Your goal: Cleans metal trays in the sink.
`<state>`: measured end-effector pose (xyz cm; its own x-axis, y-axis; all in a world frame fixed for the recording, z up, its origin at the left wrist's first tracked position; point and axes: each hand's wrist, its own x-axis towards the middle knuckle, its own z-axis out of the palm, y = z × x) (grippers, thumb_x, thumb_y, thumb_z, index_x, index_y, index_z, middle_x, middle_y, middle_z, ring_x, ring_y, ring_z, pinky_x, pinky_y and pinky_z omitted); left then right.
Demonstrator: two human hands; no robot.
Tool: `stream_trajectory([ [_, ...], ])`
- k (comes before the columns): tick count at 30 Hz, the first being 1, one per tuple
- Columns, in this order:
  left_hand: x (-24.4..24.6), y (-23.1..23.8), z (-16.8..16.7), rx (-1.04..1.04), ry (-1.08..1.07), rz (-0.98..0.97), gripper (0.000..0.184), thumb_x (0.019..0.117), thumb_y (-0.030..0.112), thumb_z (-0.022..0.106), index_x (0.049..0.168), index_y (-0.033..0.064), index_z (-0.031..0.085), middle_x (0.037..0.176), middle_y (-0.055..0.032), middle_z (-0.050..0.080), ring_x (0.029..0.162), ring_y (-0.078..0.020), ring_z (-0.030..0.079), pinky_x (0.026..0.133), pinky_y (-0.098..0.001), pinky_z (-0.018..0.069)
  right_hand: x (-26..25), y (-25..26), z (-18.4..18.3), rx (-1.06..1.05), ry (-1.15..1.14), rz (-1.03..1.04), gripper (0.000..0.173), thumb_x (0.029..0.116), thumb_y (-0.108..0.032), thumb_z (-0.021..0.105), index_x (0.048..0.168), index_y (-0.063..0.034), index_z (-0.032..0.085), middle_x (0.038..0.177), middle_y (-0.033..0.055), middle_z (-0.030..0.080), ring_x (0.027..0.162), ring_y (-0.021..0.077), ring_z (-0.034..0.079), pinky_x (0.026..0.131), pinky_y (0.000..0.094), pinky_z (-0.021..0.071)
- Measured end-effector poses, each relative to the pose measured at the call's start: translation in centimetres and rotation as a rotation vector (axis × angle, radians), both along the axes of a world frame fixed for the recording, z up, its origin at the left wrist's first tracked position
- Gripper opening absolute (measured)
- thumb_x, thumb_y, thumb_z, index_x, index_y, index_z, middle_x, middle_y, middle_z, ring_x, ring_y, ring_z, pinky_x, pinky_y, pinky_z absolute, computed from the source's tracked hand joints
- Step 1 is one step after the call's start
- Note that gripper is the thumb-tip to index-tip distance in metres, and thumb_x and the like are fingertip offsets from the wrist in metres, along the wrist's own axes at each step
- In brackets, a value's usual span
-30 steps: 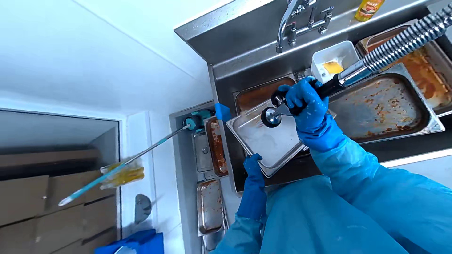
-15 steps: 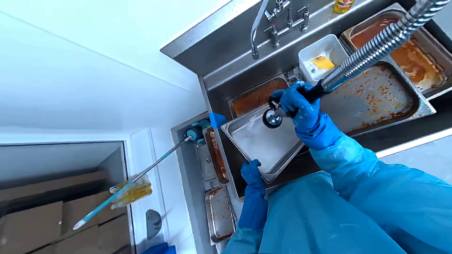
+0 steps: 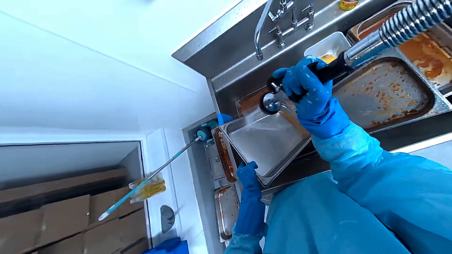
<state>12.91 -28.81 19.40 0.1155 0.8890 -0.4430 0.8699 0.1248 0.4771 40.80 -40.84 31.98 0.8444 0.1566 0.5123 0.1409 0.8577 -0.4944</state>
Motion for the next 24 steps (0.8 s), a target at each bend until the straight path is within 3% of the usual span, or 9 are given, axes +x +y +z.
stream_trajectory([
  [5, 0.5, 0.1, 0.4, -0.019, -0.008, -0.021, 0.034, 0.0693, -0.001, 0.077, 0.103, -0.0021, 0.074, 0.098, -0.0222, 0.071, 0.093, -0.037, 0.068, 0.079, -0.0602, 0.0546, -1.8, 1.4, 2.4, 0.107, 0.037, 0.094, 0.023, 0.0936, -0.004, 0.055, 0.072, -0.0104, 0.052, 0.051, -0.0011, 0.046, 0.049, 0.0139, 0.053, 0.074, 0.0462, 0.0594],
  [10, 1.7, -0.2, 0.0, -0.023, 0.03, -0.061, 0.04, 0.0727, 0.002, 0.079, 0.112, 0.0004, 0.074, 0.106, -0.0212, 0.072, 0.102, -0.0366, 0.068, 0.086, -0.0603, 0.0538, -2.0, 0.8, 3.0, 0.083, -0.003, 0.119, 0.02, 0.0941, -0.003, 0.056, 0.075, -0.0088, 0.055, 0.051, -0.0016, 0.047, 0.049, 0.0127, 0.053, 0.074, 0.0454, 0.0597],
  [18, 2.5, -0.3, 1.1, 0.041, -0.091, -0.125, 0.052, 0.0692, -0.002, 0.077, 0.121, 0.0009, 0.072, 0.111, -0.0196, 0.072, 0.106, -0.0335, 0.068, 0.089, -0.0581, 0.0543, 1.0, -2.5, 0.9, -0.086, -0.121, 0.024, 0.023, 0.0917, -0.004, 0.06, 0.071, -0.011, 0.054, 0.053, -0.0018, 0.05, 0.051, 0.0129, 0.056, 0.076, 0.047, 0.0601],
  [24, 0.4, 1.2, 4.2, 0.152, -0.148, -0.153, 0.051, 0.0662, -0.003, 0.075, 0.117, 0.0011, 0.072, 0.101, -0.0174, 0.073, 0.093, -0.0306, 0.069, 0.079, -0.0564, 0.0557, 5.8, -4.8, -2.0, -0.207, -0.122, -0.131, 0.017, 0.0929, -0.007, 0.063, 0.077, -0.0106, 0.058, 0.054, -0.0025, 0.052, 0.05, 0.0131, 0.055, 0.071, 0.0452, 0.0602],
])
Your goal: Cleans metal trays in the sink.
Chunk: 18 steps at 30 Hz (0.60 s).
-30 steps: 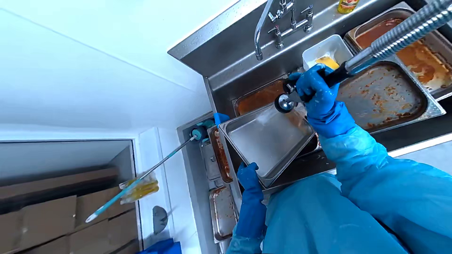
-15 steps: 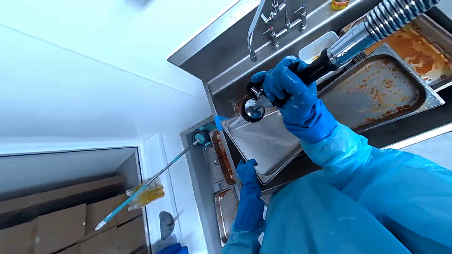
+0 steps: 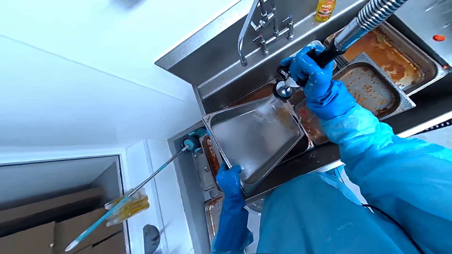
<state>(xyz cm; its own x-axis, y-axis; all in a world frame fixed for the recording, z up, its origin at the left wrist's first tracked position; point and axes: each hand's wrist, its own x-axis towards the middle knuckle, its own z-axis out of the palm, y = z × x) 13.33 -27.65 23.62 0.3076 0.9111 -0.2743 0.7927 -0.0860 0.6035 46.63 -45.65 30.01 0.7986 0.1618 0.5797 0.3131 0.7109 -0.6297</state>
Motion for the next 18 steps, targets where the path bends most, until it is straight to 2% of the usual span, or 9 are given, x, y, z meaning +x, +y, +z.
stream_trajectory([
  [1, -0.3, 0.3, 0.6, 0.034, -0.005, -0.017, 0.05, 0.066, -0.002, 0.075, 0.116, 0.0015, 0.073, 0.1, -0.0169, 0.073, 0.092, -0.0298, 0.07, 0.079, -0.0561, 0.0559, 0.4, -0.3, -0.2, -0.025, -0.002, -0.015, 0.016, 0.0921, -0.007, 0.064, 0.078, -0.0107, 0.058, 0.055, -0.0027, 0.053, 0.05, 0.0125, 0.055, 0.069, 0.043, 0.0595],
  [3, -0.8, 0.7, 1.8, 0.114, -0.043, -0.077, 0.056, 0.0669, -0.003, 0.073, 0.122, 0.0034, 0.072, 0.105, -0.0149, 0.074, 0.095, -0.026, 0.071, 0.082, -0.0533, 0.0574, 1.0, -0.8, -0.6, -0.095, -0.018, -0.037, 0.013, 0.0918, -0.008, 0.066, 0.081, -0.0107, 0.06, 0.059, -0.0032, 0.055, 0.053, 0.0116, 0.056, 0.068, 0.0403, 0.0596],
  [6, -0.6, 0.8, 4.1, 0.266, -0.037, -0.17, 0.068, 0.0691, -0.002, 0.072, 0.136, 0.0089, 0.067, 0.117, -0.0131, 0.074, 0.107, -0.0254, 0.071, 0.092, -0.055, 0.0555, 1.4, -0.6, -0.8, -0.117, -0.012, -0.055, 0.012, 0.0906, -0.009, 0.069, 0.083, -0.0115, 0.061, 0.06, -0.0044, 0.058, 0.053, 0.0101, 0.057, 0.064, 0.0368, 0.059],
  [8, -0.1, 0.5, 5.0, 0.405, -0.015, -0.215, 0.074, 0.0694, -0.001, 0.071, 0.141, 0.0131, 0.063, 0.121, -0.0129, 0.074, 0.109, -0.0279, 0.071, 0.092, -0.0585, 0.054, 1.4, -0.3, -0.6, -0.096, -0.008, -0.022, 0.014, 0.0914, -0.008, 0.067, 0.08, -0.0112, 0.059, 0.058, -0.0038, 0.055, 0.052, 0.0114, 0.056, 0.067, 0.0409, 0.0601],
  [11, 0.8, 0.2, 5.4, 0.551, -0.047, -0.245, 0.073, 0.0723, -0.001, 0.069, 0.143, 0.0183, 0.063, 0.125, -0.0105, 0.073, 0.111, -0.028, 0.072, 0.09, -0.0584, 0.0539, 0.8, 0.0, -0.3, -0.121, 0.021, 0.015, 0.014, 0.0931, -0.007, 0.064, 0.08, -0.0089, 0.061, 0.058, -0.0027, 0.056, 0.049, 0.0104, 0.054, 0.058, 0.0351, 0.0562],
  [13, 1.1, 0.1, 4.6, 0.652, -0.124, -0.293, 0.065, 0.0762, 0.002, 0.064, 0.14, 0.0133, 0.066, 0.136, -0.0095, 0.068, 0.121, -0.0251, 0.068, 0.097, -0.0534, 0.0542, 0.0, 0.2, -0.6, -0.152, 0.065, 0.046, 0.013, 0.0945, -0.008, 0.065, 0.082, -0.0073, 0.062, 0.059, -0.0018, 0.057, 0.049, 0.0101, 0.053, 0.052, 0.0317, 0.0522],
  [15, 1.7, -0.1, 3.5, 0.746, -0.178, -0.367, 0.06, 0.0796, 0.004, 0.059, 0.139, 0.0055, 0.065, 0.146, -0.0132, 0.06, 0.132, -0.029, 0.061, 0.103, -0.052, 0.0514, -1.1, 0.3, -1.1, -0.175, 0.109, 0.07, 0.014, 0.095, -0.01, 0.064, 0.081, -0.0065, 0.062, 0.058, -0.0013, 0.057, 0.048, 0.0094, 0.052, 0.05, 0.03, 0.05],
  [18, 4.0, 0.4, 1.4, 0.856, -0.223, -0.457, 0.053, 0.0854, 0.005, 0.053, 0.137, 0.0012, 0.065, 0.147, -0.0142, 0.059, 0.141, -0.0304, 0.053, 0.115, -0.0496, 0.0432, -1.8, 0.2, -2.0, -0.232, 0.14, 0.06, 0.014, 0.0961, -0.01, 0.064, 0.083, -0.0055, 0.062, 0.059, -0.0011, 0.055, 0.048, 0.0096, 0.051, 0.05, 0.0293, 0.0489],
])
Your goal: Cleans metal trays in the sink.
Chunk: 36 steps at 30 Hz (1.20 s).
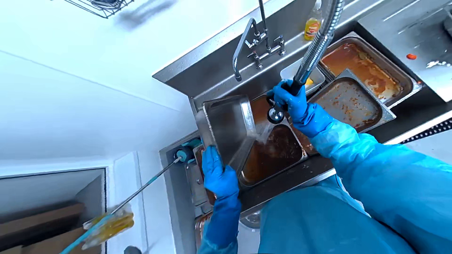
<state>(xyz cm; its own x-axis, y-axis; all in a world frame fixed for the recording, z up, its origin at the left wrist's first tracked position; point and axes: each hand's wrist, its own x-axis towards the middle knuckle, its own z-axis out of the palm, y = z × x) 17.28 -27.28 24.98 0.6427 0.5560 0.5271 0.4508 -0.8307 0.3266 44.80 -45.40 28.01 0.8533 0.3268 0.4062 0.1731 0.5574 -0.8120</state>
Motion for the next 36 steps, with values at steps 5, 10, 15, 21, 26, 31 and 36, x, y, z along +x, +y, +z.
stream_trajectory([
  [5, 5.7, 0.7, -5.7, 0.156, 0.202, -0.334, 0.061, 0.0882, -0.002, 0.06, 0.148, 0.0105, 0.056, 0.156, -0.0089, 0.052, 0.152, -0.0406, 0.032, 0.122, -0.0716, 0.016, 1.6, -1.4, 0.2, -0.121, -0.105, -0.129, 0.008, 0.0979, -0.012, 0.064, 0.094, -0.0058, 0.066, 0.068, -0.0013, 0.062, 0.055, 0.0095, 0.056, 0.055, 0.0304, 0.0526],
  [10, 10.2, -1.3, -13.5, 0.227, 0.453, -0.561, 0.071, 0.0839, 0.001, 0.074, 0.149, 0.0205, 0.056, 0.162, -0.0003, 0.045, 0.153, -0.0435, 0.027, 0.115, -0.0767, 0.0224, 3.5, -5.4, 3.1, -0.024, -0.183, -0.162, 0.009, 0.0967, -0.009, 0.061, 0.088, -0.0108, 0.063, 0.06, -0.0022, 0.055, 0.055, 0.0153, 0.057, 0.075, 0.0476, 0.0607],
  [15, 14.9, -4.1, -15.4, 0.045, 0.599, -0.64, 0.088, 0.0742, 0.001, 0.082, 0.153, 0.0237, 0.051, 0.164, 0.0009, 0.041, 0.152, -0.0396, 0.031, 0.118, -0.0685, 0.0278, 6.3, -9.2, 5.2, 0.084, -0.281, -0.236, 0.017, 0.0982, -0.01, 0.055, 0.082, -0.0124, 0.06, 0.055, -0.0018, 0.052, 0.051, 0.0158, 0.056, 0.076, 0.0483, 0.0605],
  [21, 18.4, -6.9, -15.2, -0.099, 0.7, -0.572, 0.101, 0.0709, 0.005, 0.085, 0.16, 0.0164, 0.039, 0.168, -0.0046, 0.032, 0.15, -0.0405, 0.034, 0.115, -0.0623, 0.0361, 5.3, -8.3, 3.2, 0.144, -0.158, -0.255, 0.02, 0.0999, -0.011, 0.053, 0.081, -0.0119, 0.059, 0.053, -0.0016, 0.051, 0.051, 0.0154, 0.057, 0.082, 0.049, 0.061],
  [26, 18.1, -7.8, -15.0, -0.126, 0.699, -0.546, 0.069, 0.0769, 0.009, 0.08, 0.143, 0.0115, 0.061, 0.167, -0.003, 0.034, 0.15, -0.0365, 0.036, 0.116, -0.0583, 0.0364, 1.4, -6.0, 0.8, 0.155, -0.023, -0.151, 0.017, 0.0977, -0.011, 0.055, 0.081, -0.011, 0.06, 0.054, -0.002, 0.05, 0.052, 0.0151, 0.056, 0.082, 0.0472, 0.0605],
  [31, 17.3, -8.8, -15.6, -0.165, 0.673, -0.492, 0.081, 0.0765, 0.005, 0.079, 0.153, 0.0125, 0.05, 0.165, -0.0079, 0.038, 0.147, -0.0392, 0.039, 0.118, -0.0604, 0.0339, 1.1, -5.9, 0.6, 0.103, -0.08, -0.126, 0.013, 0.0964, -0.008, 0.058, 0.085, -0.0119, 0.063, 0.057, -0.003, 0.053, 0.054, 0.0131, 0.057, 0.084, 0.0453, 0.0606],
  [36, 14.1, -9.9, -17.5, -0.239, 0.451, -0.067, 0.095, 0.0753, 0.02, 0.083, 0.16, 0.0177, 0.04, 0.168, -0.0081, 0.031, 0.155, -0.0402, 0.023, 0.12, -0.0695, 0.0238, 1.9, -7.4, 1.4, -0.026, -0.13, -0.141, 0.014, 0.0999, -0.015, 0.053, 0.087, -0.0147, 0.058, 0.06, -0.0033, 0.049, 0.056, 0.014, 0.054, 0.08, 0.046, 0.0594],
])
